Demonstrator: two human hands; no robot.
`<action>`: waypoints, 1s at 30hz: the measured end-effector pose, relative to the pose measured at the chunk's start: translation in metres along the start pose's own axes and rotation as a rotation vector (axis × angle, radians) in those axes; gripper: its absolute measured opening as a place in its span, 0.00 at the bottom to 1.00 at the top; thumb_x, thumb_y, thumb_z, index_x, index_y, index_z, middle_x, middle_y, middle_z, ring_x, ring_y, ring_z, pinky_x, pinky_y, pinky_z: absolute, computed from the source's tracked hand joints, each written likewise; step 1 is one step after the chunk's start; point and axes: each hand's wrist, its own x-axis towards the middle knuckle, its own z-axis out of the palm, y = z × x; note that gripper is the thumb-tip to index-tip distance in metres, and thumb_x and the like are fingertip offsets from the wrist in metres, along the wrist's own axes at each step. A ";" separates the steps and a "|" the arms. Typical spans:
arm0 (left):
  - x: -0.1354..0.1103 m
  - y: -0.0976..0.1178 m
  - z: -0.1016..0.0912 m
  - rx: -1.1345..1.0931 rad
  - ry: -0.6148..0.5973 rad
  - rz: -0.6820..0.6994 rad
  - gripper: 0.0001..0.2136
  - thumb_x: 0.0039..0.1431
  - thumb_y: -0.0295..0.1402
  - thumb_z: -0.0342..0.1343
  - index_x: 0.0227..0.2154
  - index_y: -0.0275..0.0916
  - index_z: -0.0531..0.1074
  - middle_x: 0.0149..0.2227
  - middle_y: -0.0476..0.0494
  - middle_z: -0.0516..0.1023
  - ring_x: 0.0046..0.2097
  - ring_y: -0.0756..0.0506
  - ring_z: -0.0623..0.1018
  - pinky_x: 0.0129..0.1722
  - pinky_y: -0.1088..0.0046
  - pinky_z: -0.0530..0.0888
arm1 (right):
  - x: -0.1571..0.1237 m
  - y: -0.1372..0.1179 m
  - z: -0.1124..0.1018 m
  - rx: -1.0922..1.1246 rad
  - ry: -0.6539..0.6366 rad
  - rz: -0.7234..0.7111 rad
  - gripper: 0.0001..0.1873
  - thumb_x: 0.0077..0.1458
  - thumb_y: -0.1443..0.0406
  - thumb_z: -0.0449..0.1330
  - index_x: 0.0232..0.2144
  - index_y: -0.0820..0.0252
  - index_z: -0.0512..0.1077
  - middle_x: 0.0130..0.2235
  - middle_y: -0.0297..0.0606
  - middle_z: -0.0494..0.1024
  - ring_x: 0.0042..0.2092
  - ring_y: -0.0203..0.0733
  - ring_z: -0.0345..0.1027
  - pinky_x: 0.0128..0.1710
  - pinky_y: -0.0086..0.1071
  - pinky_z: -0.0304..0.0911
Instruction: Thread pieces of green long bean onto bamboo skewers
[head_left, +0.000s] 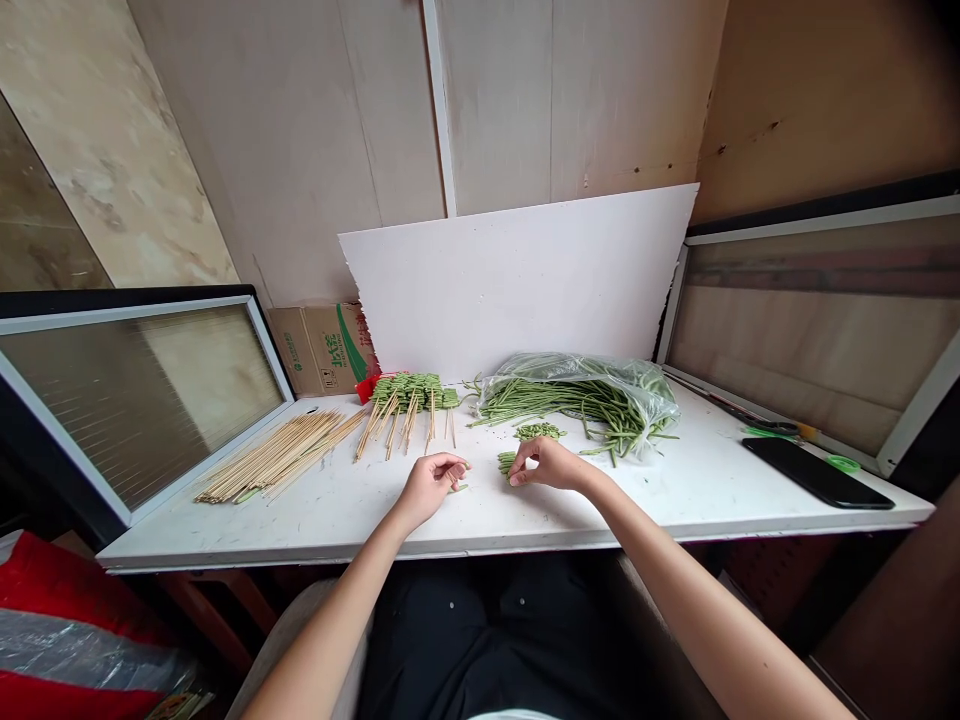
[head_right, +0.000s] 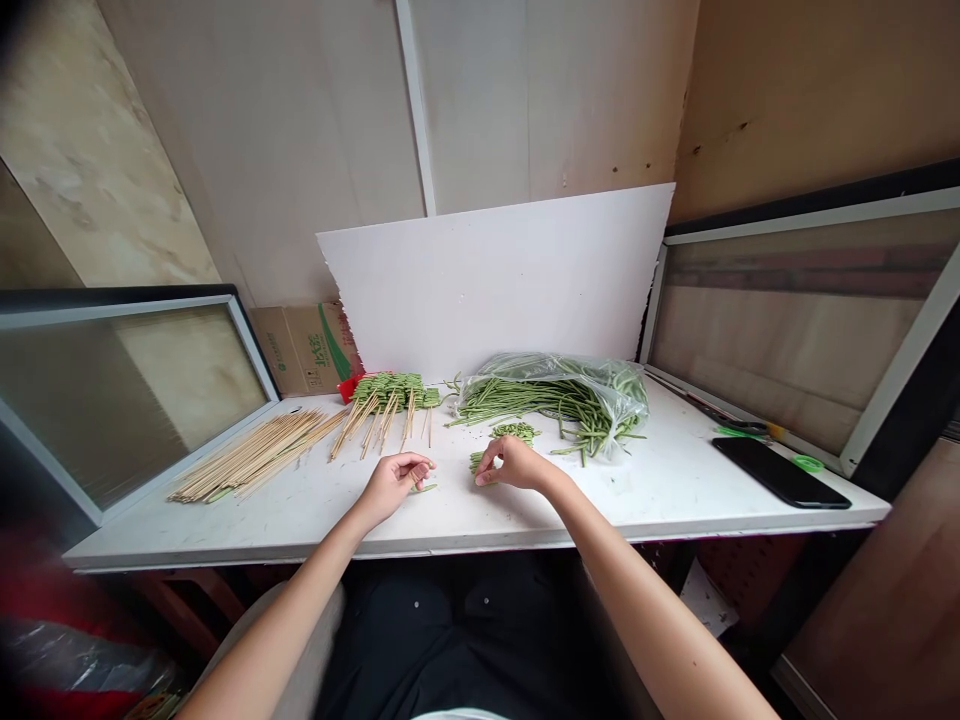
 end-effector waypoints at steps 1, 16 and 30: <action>0.000 0.000 0.000 0.003 -0.004 0.000 0.25 0.60 0.54 0.65 0.39 0.32 0.82 0.33 0.41 0.82 0.29 0.49 0.77 0.34 0.69 0.79 | -0.001 0.001 0.000 -0.017 -0.006 0.003 0.13 0.49 0.51 0.75 0.32 0.52 0.86 0.35 0.38 0.85 0.37 0.45 0.75 0.36 0.34 0.64; -0.002 0.000 0.001 0.025 -0.067 -0.013 0.21 0.64 0.48 0.62 0.43 0.32 0.83 0.37 0.38 0.83 0.31 0.49 0.77 0.35 0.70 0.78 | -0.005 0.004 -0.008 -0.135 0.007 0.083 0.18 0.48 0.48 0.75 0.31 0.55 0.84 0.30 0.37 0.81 0.29 0.40 0.69 0.28 0.32 0.57; -0.010 0.010 0.020 0.187 0.008 0.134 0.15 0.63 0.40 0.64 0.47 0.38 0.84 0.40 0.40 0.79 0.38 0.45 0.80 0.41 0.65 0.81 | -0.003 -0.065 0.022 0.094 0.148 -0.149 0.24 0.55 0.48 0.72 0.48 0.56 0.83 0.44 0.43 0.85 0.39 0.44 0.77 0.36 0.32 0.69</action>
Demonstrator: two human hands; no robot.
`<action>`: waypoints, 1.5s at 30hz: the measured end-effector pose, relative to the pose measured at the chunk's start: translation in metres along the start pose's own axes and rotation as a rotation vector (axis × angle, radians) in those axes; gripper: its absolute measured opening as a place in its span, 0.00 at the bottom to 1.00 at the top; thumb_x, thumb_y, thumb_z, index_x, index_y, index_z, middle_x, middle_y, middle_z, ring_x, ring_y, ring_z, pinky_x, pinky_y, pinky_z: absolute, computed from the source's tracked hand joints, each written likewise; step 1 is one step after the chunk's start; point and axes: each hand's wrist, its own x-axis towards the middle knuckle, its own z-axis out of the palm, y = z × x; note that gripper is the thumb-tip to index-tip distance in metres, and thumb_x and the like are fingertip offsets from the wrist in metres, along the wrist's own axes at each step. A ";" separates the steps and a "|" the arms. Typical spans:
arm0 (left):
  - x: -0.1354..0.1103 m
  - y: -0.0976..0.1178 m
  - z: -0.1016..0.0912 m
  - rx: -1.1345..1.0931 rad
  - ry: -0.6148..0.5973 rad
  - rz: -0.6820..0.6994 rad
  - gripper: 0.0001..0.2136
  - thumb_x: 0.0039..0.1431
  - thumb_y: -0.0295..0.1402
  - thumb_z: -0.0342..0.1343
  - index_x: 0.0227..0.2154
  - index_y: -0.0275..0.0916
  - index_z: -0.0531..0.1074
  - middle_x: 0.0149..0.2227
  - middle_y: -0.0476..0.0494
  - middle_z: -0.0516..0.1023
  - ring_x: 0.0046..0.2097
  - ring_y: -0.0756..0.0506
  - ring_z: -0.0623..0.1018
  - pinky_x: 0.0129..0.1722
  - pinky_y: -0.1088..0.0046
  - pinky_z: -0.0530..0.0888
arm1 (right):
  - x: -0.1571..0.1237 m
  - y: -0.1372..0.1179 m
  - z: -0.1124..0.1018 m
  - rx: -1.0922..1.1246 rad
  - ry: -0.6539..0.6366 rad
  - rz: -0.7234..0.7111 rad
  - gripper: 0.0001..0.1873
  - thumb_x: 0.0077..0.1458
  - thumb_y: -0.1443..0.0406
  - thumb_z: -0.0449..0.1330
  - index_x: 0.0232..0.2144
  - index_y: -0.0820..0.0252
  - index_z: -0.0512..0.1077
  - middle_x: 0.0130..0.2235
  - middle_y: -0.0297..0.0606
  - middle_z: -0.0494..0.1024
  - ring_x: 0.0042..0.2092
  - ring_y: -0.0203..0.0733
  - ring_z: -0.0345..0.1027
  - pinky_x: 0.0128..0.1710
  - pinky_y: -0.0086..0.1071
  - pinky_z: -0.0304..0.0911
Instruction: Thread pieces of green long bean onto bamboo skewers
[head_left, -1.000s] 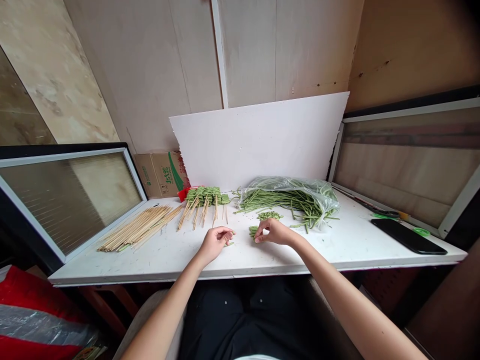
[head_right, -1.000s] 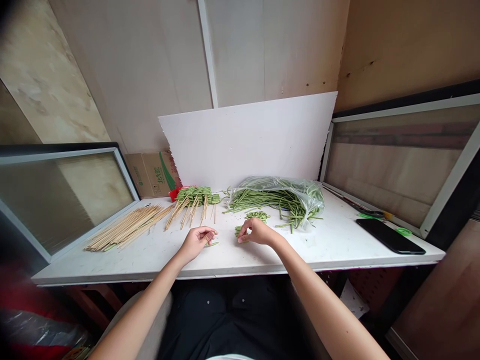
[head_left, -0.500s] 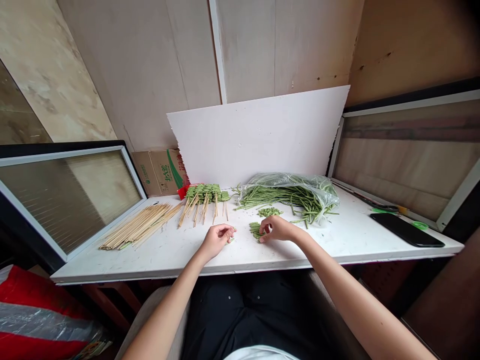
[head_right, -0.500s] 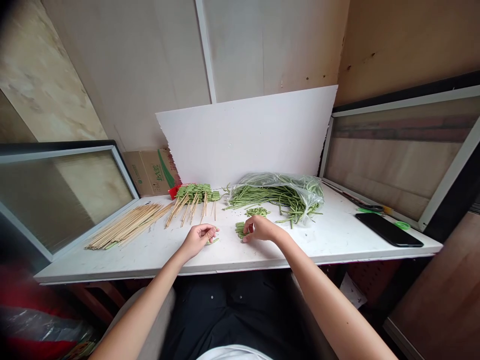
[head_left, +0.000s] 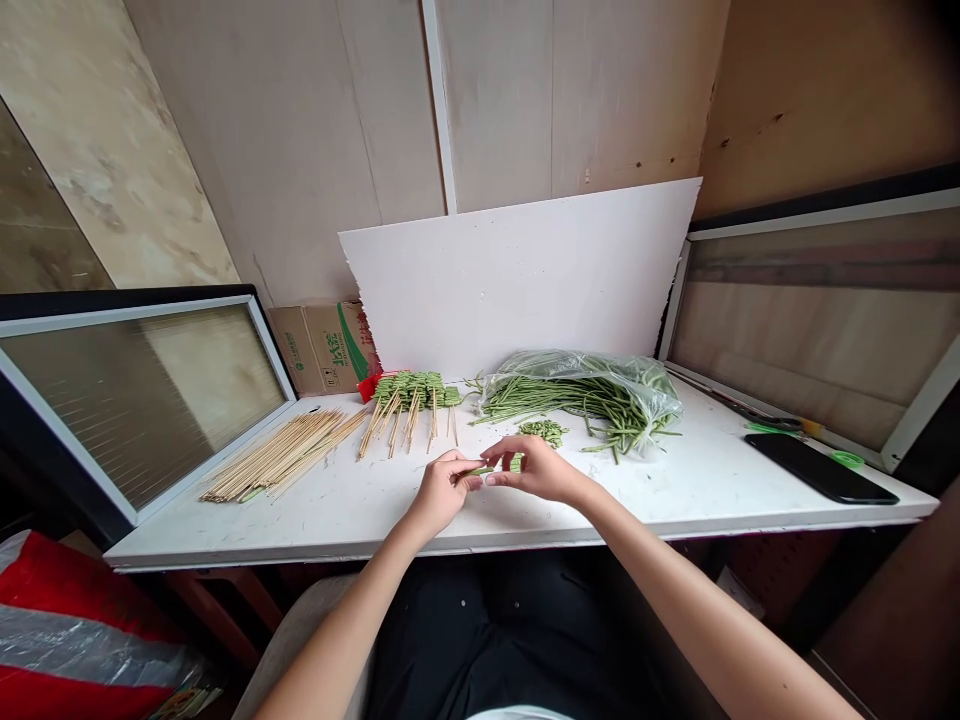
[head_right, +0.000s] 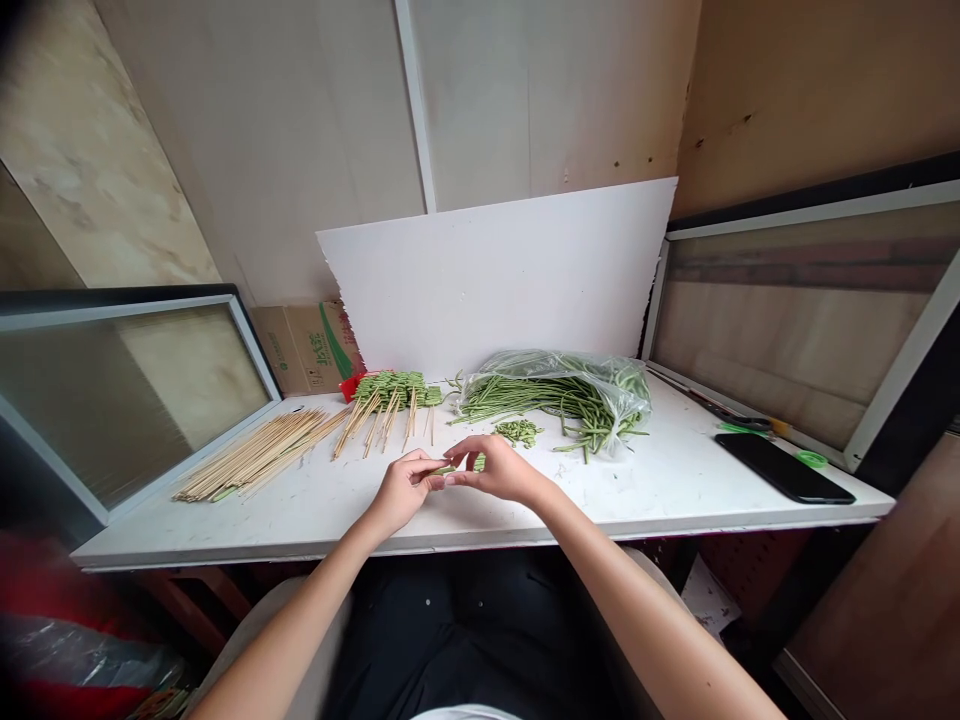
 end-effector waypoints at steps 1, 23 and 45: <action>0.000 0.002 0.001 0.004 0.026 0.003 0.14 0.62 0.40 0.66 0.45 0.38 0.85 0.39 0.39 0.80 0.38 0.44 0.81 0.41 0.65 0.81 | 0.000 -0.004 0.005 -0.022 0.018 -0.019 0.21 0.57 0.49 0.71 0.46 0.55 0.83 0.42 0.43 0.85 0.38 0.44 0.77 0.36 0.33 0.69; -0.001 0.029 -0.007 0.134 0.161 0.175 0.10 0.61 0.41 0.69 0.37 0.41 0.84 0.38 0.40 0.85 0.40 0.42 0.83 0.42 0.66 0.78 | 0.003 -0.003 0.009 -0.124 0.137 -0.110 0.18 0.66 0.49 0.63 0.38 0.54 0.83 0.37 0.44 0.80 0.40 0.47 0.71 0.36 0.36 0.66; -0.001 0.036 0.011 -0.239 0.187 -0.064 0.19 0.61 0.48 0.64 0.29 0.34 0.80 0.24 0.43 0.79 0.26 0.46 0.80 0.31 0.71 0.76 | 0.008 -0.006 0.023 0.015 0.213 -0.145 0.08 0.66 0.63 0.61 0.33 0.55 0.77 0.33 0.38 0.78 0.43 0.47 0.66 0.46 0.40 0.61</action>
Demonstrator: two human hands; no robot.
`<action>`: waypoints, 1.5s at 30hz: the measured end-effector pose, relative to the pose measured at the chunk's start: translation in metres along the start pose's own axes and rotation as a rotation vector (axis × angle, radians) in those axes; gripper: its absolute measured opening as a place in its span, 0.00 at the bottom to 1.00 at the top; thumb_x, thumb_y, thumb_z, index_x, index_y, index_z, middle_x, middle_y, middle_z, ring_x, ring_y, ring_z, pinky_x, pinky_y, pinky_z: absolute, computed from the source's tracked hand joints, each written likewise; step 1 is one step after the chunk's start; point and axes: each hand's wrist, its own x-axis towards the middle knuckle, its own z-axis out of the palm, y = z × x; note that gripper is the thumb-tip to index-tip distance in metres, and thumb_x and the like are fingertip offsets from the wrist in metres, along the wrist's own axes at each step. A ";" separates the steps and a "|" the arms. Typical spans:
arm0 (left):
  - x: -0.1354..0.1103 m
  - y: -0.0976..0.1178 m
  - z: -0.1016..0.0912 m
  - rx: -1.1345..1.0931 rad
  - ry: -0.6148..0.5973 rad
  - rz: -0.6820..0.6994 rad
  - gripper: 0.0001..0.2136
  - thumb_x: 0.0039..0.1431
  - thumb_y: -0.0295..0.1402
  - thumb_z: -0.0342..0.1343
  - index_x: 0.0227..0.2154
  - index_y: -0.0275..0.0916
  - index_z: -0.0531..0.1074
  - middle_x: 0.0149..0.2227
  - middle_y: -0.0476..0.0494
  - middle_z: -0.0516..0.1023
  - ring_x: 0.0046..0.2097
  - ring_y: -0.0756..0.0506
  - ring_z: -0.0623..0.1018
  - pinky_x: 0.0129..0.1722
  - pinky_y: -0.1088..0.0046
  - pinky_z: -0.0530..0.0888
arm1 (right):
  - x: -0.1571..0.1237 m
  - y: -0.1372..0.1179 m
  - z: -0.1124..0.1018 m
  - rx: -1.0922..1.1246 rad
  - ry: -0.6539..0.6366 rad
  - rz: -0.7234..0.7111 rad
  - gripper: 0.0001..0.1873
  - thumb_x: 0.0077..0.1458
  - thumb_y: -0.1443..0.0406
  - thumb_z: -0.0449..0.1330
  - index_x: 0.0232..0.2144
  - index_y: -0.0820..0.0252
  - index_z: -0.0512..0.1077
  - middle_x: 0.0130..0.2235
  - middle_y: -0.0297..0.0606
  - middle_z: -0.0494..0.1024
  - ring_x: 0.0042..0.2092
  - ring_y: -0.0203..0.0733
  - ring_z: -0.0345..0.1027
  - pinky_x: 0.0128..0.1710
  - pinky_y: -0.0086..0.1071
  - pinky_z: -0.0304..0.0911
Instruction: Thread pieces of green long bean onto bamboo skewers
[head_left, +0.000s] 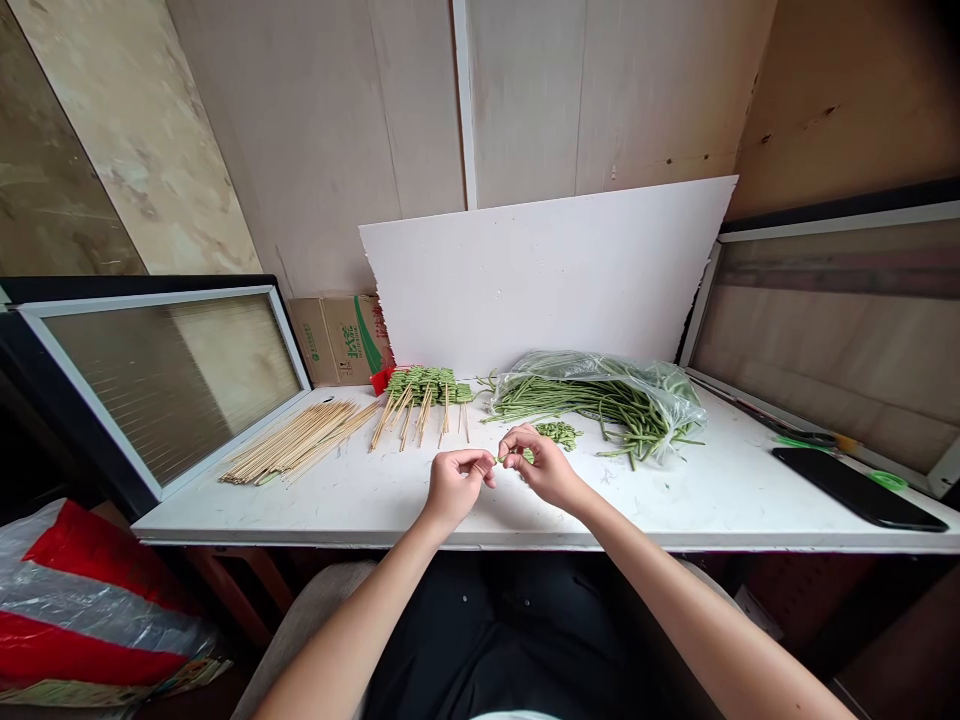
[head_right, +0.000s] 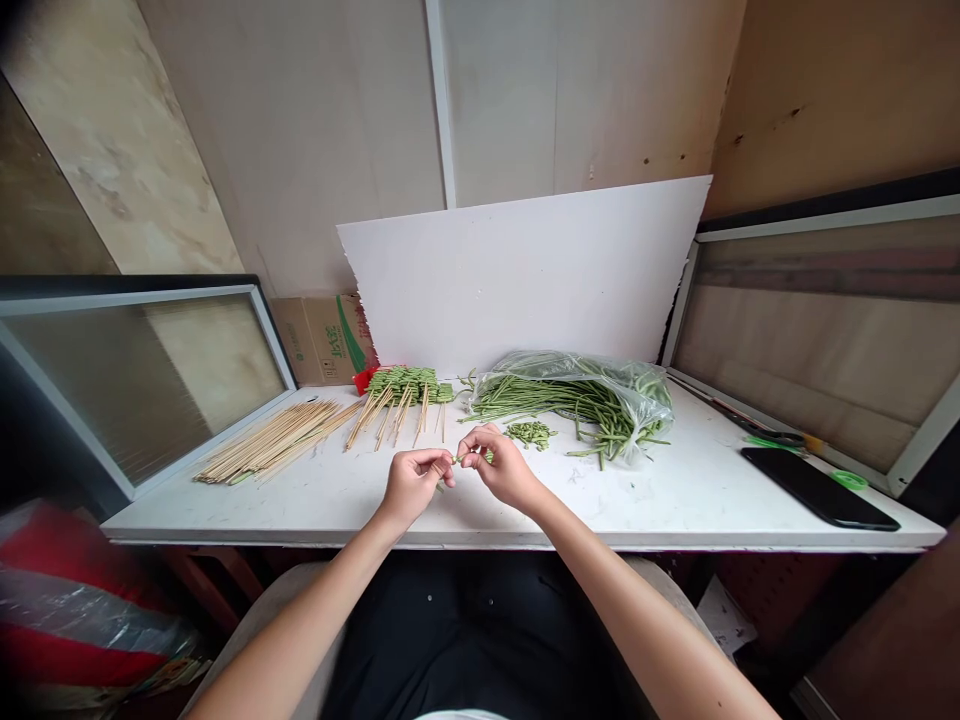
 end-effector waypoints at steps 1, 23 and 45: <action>0.000 0.000 0.002 -0.001 0.015 -0.005 0.20 0.61 0.49 0.64 0.29 0.34 0.80 0.24 0.43 0.79 0.26 0.46 0.80 0.31 0.71 0.76 | 0.001 0.001 -0.001 -0.003 0.002 -0.001 0.08 0.66 0.63 0.61 0.33 0.55 0.77 0.34 0.38 0.78 0.43 0.48 0.67 0.47 0.40 0.61; 0.033 -0.023 -0.075 -0.030 -0.035 -0.165 0.26 0.56 0.57 0.66 0.38 0.34 0.79 0.29 0.48 0.74 0.26 0.52 0.72 0.29 0.73 0.71 | -0.007 0.055 -0.065 -0.152 -0.367 0.413 0.16 0.50 0.51 0.73 0.35 0.55 0.85 0.36 0.43 0.86 0.38 0.51 0.80 0.38 0.37 0.72; 0.025 -0.015 -0.063 -0.022 -0.161 -0.218 0.24 0.58 0.50 0.67 0.44 0.32 0.82 0.33 0.43 0.80 0.28 0.50 0.76 0.31 0.72 0.73 | -0.009 0.044 -0.056 -0.201 -0.434 0.310 0.13 0.52 0.51 0.73 0.29 0.53 0.84 0.29 0.37 0.82 0.29 0.43 0.74 0.28 0.32 0.64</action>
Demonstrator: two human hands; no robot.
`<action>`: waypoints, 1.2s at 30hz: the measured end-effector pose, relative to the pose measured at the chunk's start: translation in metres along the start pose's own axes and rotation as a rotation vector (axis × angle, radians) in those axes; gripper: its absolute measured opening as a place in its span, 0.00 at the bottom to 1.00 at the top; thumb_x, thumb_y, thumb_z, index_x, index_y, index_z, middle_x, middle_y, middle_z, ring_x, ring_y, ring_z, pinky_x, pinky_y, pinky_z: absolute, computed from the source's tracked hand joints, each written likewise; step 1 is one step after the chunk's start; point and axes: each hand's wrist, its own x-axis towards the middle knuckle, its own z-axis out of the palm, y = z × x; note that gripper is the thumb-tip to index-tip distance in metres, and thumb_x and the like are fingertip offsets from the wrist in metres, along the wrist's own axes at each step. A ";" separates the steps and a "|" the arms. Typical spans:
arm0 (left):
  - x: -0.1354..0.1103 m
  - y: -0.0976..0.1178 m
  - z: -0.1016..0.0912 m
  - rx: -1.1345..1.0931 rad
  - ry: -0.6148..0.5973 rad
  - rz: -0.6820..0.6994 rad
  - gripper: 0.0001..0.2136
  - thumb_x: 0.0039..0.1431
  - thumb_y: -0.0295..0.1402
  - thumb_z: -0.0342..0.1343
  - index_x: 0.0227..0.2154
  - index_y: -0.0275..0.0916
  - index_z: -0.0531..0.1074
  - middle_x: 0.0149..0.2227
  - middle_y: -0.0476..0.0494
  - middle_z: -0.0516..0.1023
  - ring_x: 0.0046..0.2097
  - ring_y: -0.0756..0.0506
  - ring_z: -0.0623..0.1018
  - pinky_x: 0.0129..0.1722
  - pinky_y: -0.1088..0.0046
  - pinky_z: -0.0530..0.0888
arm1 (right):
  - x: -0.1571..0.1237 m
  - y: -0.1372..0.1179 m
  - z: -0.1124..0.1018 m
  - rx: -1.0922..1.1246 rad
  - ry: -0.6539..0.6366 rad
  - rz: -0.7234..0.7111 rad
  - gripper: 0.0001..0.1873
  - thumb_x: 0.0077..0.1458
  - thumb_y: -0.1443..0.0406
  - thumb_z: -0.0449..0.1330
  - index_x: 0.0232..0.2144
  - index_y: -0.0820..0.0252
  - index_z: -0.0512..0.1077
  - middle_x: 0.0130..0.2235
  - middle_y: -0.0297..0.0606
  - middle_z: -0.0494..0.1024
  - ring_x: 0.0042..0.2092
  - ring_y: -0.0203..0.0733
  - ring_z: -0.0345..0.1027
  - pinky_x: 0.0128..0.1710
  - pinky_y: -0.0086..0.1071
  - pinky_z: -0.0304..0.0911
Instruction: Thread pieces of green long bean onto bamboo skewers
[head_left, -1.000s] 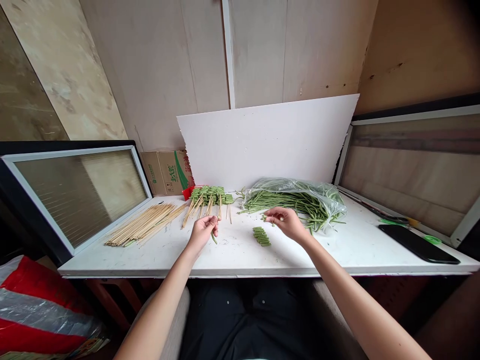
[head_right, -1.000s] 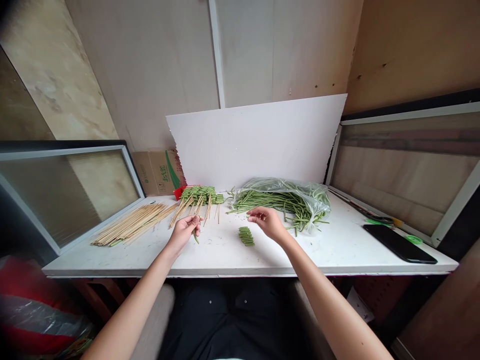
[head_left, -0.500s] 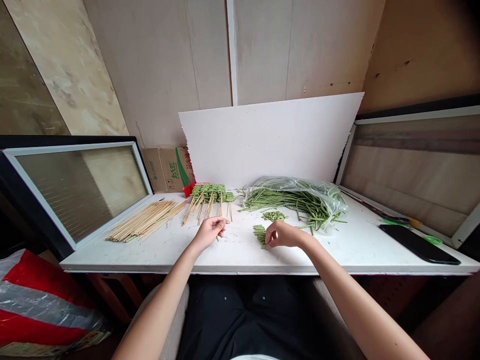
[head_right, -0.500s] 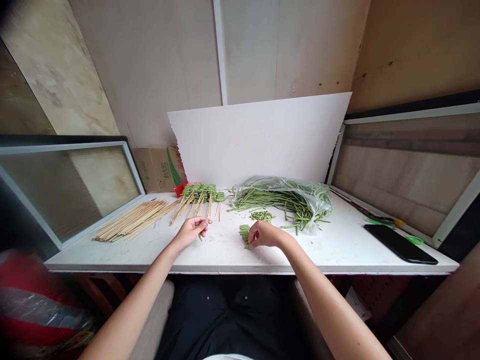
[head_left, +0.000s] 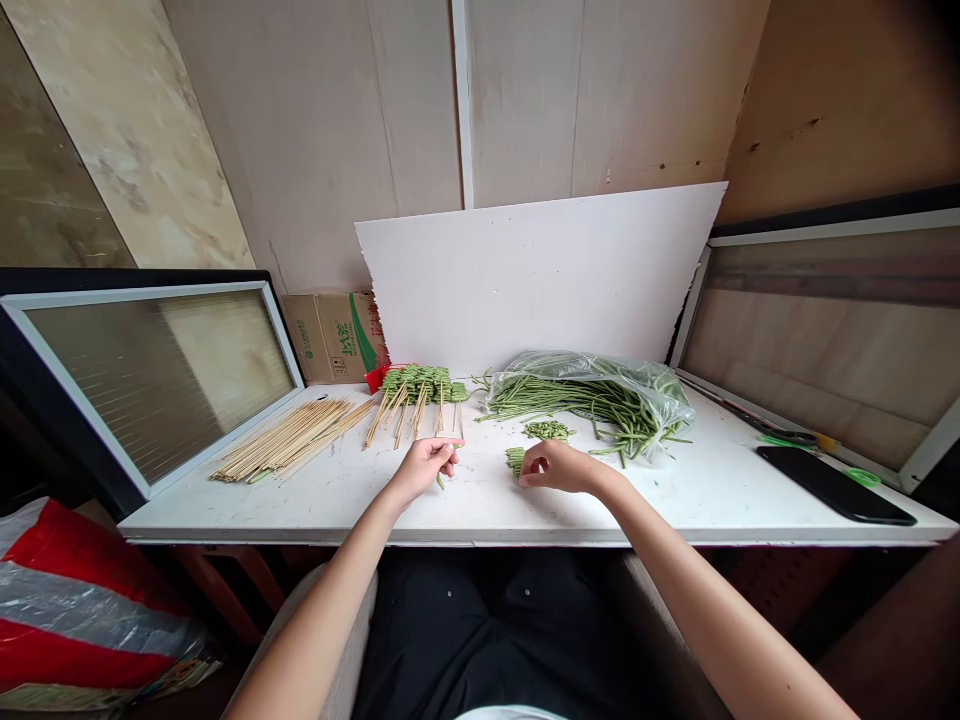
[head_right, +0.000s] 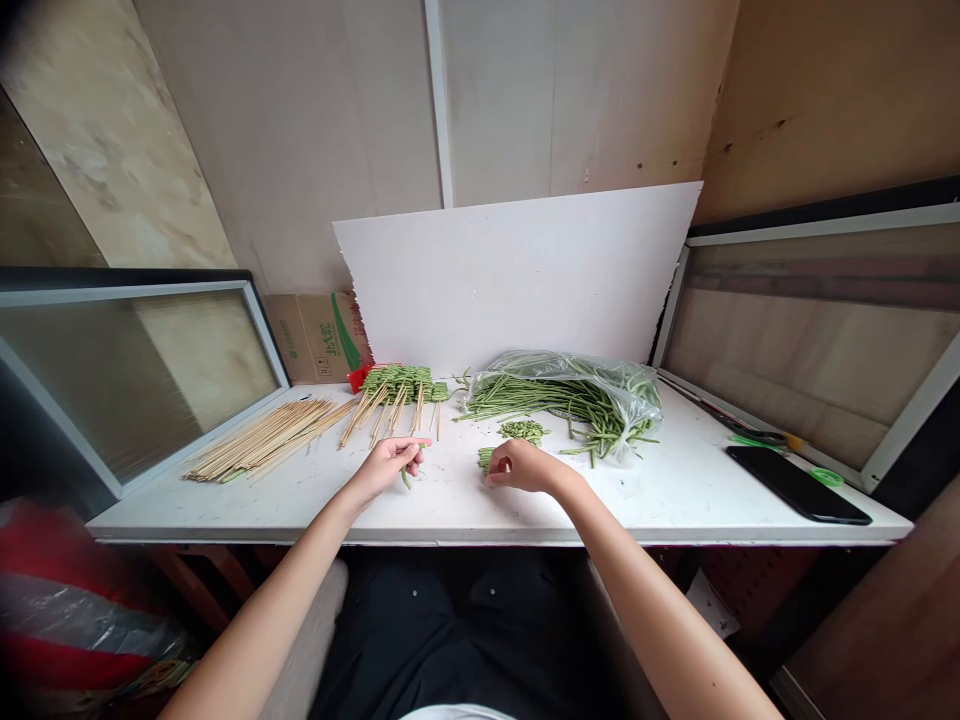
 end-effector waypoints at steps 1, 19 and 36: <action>-0.001 0.001 0.002 -0.014 -0.020 -0.012 0.25 0.58 0.49 0.67 0.47 0.32 0.81 0.34 0.42 0.81 0.29 0.50 0.78 0.32 0.71 0.74 | 0.001 -0.007 0.001 0.017 0.009 -0.018 0.14 0.54 0.51 0.72 0.31 0.53 0.84 0.30 0.38 0.83 0.31 0.44 0.75 0.29 0.32 0.65; -0.011 0.014 0.029 0.041 -0.156 0.029 0.22 0.58 0.51 0.68 0.41 0.33 0.82 0.38 0.34 0.86 0.35 0.42 0.86 0.44 0.65 0.79 | 0.006 -0.052 0.023 -0.012 0.416 -0.272 0.15 0.67 0.51 0.63 0.42 0.53 0.82 0.39 0.43 0.83 0.43 0.48 0.73 0.38 0.37 0.67; -0.019 0.021 0.045 0.288 -0.163 0.231 0.21 0.64 0.44 0.59 0.19 0.38 0.77 0.24 0.42 0.78 0.30 0.45 0.76 0.35 0.69 0.74 | 0.009 -0.058 0.048 0.050 0.391 -0.386 0.11 0.60 0.74 0.59 0.35 0.54 0.77 0.35 0.40 0.79 0.43 0.49 0.66 0.46 0.41 0.63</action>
